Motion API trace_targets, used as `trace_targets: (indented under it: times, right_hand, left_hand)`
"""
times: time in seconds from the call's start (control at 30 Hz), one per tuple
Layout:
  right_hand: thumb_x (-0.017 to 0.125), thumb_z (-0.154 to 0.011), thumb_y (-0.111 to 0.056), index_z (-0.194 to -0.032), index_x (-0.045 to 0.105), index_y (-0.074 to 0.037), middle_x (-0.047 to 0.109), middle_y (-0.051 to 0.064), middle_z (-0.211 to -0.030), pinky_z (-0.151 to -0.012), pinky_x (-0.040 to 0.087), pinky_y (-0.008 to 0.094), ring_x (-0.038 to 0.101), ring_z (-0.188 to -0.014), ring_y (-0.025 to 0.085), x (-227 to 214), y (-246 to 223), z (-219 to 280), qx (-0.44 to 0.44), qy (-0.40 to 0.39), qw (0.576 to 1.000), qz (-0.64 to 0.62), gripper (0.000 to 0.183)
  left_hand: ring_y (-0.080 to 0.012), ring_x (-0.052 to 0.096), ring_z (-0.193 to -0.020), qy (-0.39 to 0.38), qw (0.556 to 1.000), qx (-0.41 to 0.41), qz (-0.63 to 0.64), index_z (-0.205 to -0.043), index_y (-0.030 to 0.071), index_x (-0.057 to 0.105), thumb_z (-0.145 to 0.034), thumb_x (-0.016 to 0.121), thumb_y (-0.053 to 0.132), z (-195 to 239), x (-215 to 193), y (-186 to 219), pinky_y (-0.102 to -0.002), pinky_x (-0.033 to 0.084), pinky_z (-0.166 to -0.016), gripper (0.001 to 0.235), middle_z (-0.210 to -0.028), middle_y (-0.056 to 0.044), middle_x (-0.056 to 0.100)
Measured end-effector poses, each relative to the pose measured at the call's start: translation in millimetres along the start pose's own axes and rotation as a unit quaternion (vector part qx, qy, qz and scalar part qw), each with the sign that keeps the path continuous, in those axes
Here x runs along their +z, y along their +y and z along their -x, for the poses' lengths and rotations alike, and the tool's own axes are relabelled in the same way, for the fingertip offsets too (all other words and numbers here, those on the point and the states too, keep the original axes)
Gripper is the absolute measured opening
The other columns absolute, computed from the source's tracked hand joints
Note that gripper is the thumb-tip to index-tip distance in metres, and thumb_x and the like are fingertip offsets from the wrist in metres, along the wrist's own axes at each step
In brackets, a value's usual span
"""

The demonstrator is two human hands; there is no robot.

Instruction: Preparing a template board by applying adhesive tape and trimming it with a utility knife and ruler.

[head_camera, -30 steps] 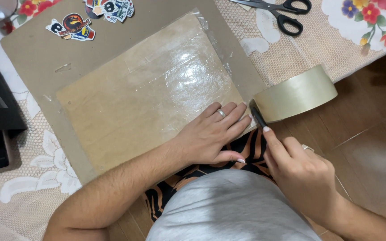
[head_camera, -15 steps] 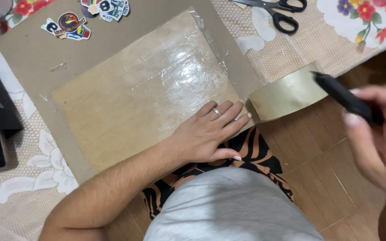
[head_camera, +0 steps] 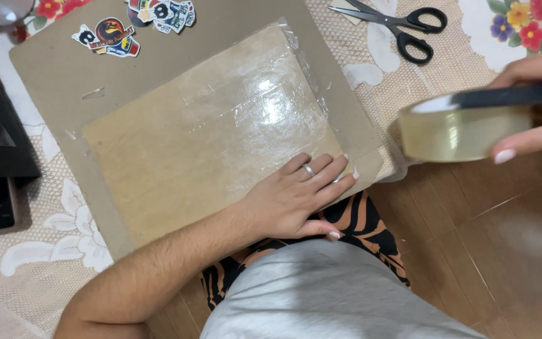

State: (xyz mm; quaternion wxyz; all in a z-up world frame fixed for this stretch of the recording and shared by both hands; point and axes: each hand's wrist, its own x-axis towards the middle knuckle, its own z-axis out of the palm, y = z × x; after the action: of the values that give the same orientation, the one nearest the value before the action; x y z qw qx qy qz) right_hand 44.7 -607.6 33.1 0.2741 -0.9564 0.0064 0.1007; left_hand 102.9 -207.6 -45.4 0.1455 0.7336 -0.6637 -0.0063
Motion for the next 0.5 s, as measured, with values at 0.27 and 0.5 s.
trace_targets:
  times: [0.27,0.5]
  right_hand:
    - [0.065,-0.094,-0.037,-0.134,0.047,-0.018,0.037,0.011,-0.116,-0.091,0.026,0.046,0.035,-0.107,0.027,46,78,-41,0.279,0.112,0.939,-0.164,0.048]
    - [0.088,-0.114,-0.016,-0.139,0.054,0.009,0.065,0.03,-0.127,-0.089,0.054,0.045,0.064,-0.109,0.042,66,-10,-60,0.1,0.349,0.932,0.0,0.049]
  left_hand:
    - [-0.0257,0.048,-0.127,-0.013,0.998,-0.017,-0.059,-0.153,0.008,0.038,-0.094,0.014,0.073,-8,9,6,-0.044,0.036,-0.104,0.091,-0.153,-0.01,0.045]
    - [-0.0285,0.023,-0.155,-0.016,0.986,-0.167,0.001,-0.159,0.013,0.026,-0.091,0.016,0.077,8,7,8,-0.054,0.017,-0.124,0.094,-0.167,-0.008,0.026]
